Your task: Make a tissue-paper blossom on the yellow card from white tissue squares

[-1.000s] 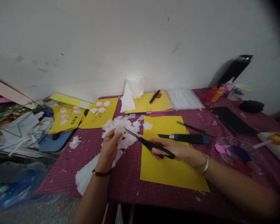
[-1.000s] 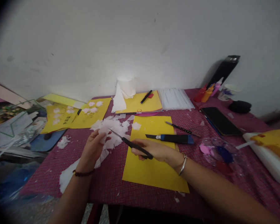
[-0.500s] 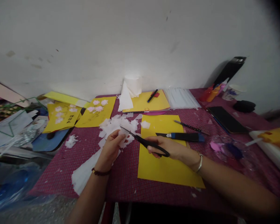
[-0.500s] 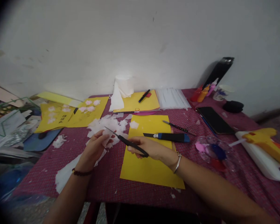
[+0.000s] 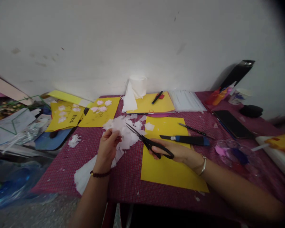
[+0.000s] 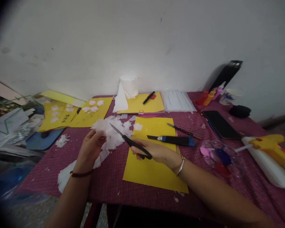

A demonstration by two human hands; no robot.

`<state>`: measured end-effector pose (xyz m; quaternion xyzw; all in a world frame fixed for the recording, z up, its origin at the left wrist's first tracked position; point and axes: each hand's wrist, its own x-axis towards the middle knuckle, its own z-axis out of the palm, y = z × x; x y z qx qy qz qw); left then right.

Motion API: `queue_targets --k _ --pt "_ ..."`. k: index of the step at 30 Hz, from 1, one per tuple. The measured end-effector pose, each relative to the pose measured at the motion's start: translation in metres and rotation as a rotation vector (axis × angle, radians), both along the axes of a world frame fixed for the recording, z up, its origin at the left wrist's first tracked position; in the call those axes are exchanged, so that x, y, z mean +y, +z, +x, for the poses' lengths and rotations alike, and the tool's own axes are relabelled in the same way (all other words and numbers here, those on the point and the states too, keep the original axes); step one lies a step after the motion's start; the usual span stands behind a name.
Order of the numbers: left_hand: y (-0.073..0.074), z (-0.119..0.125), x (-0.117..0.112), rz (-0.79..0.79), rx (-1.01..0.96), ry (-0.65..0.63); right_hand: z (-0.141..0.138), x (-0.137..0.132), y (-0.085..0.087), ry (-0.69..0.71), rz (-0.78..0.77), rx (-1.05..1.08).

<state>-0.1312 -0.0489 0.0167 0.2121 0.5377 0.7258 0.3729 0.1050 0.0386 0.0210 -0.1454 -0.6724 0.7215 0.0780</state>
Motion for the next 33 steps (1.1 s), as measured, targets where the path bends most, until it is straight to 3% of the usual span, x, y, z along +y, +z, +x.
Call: queue_targets --k 3,10,19,23,27,30,33 --pt "-0.003 -0.001 0.001 0.019 -0.033 0.001 0.001 0.0 0.003 0.039 0.053 -0.036" --pt "-0.01 0.004 0.0 -0.128 -0.017 -0.297 -0.001 -0.001 0.01 0.067 0.141 -0.095" --pt "-0.004 0.01 -0.001 -0.135 0.018 -0.321 -0.005 -0.004 -0.004 -0.04 0.033 -0.094" --pt "-0.004 0.005 0.0 -0.143 0.155 -0.222 -0.006 -0.002 -0.013 -0.027 -0.04 -0.012" --pt "0.0 -0.01 -0.003 -0.174 0.691 0.085 -0.005 0.001 -0.022 0.017 -0.224 0.058" --pt "0.011 -0.029 -0.021 -0.239 1.038 0.264 -0.003 0.002 -0.027 0.041 -0.362 0.051" --pt "0.028 -0.044 -0.056 -0.332 1.132 0.229 0.0 0.002 -0.028 0.069 -0.329 0.055"
